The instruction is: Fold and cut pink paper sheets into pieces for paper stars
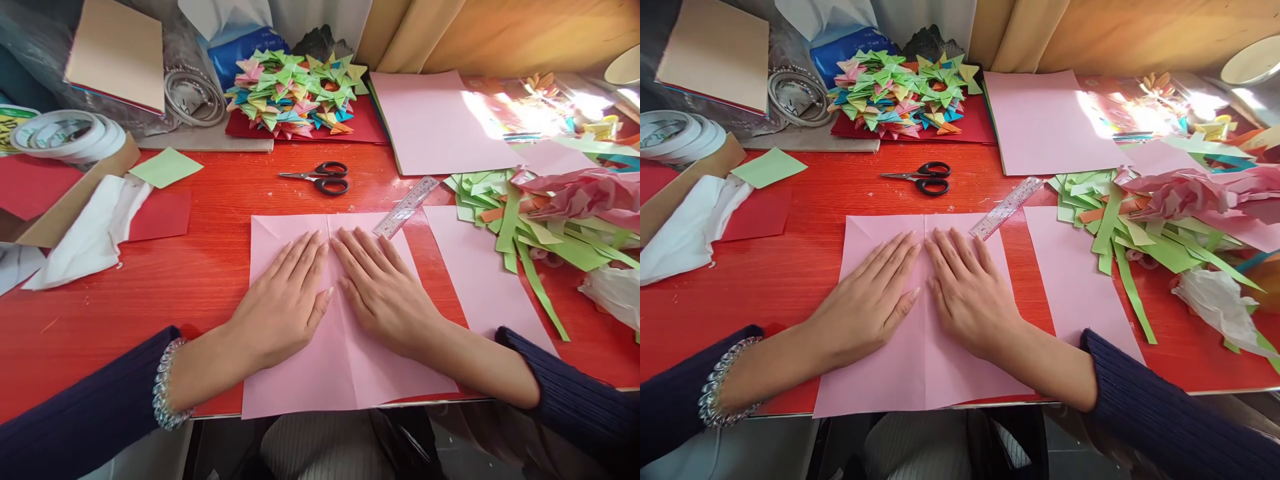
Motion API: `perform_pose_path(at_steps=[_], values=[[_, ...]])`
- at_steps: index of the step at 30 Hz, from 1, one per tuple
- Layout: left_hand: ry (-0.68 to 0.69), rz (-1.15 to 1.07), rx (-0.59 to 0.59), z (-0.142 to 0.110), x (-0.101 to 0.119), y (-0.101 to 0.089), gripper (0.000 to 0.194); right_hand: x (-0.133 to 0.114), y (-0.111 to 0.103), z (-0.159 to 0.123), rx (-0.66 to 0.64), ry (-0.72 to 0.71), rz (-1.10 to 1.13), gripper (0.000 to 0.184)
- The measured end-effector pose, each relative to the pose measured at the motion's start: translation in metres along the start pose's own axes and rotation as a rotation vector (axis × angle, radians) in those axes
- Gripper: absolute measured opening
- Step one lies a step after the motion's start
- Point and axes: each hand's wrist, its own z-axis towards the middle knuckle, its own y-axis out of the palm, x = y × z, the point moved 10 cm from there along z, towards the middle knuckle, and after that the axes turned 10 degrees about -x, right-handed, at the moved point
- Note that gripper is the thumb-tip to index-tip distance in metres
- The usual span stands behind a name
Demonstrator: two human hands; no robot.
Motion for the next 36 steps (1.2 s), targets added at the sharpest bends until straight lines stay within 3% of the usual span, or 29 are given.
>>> perform_pose_path(at_steps=[36], values=[[-0.075, -0.004, -0.019, -0.0026, 0.0002, 0.0026, 0.059, -0.0001, 0.0011, -0.0023, 0.011, 0.044, -0.014, 0.055]])
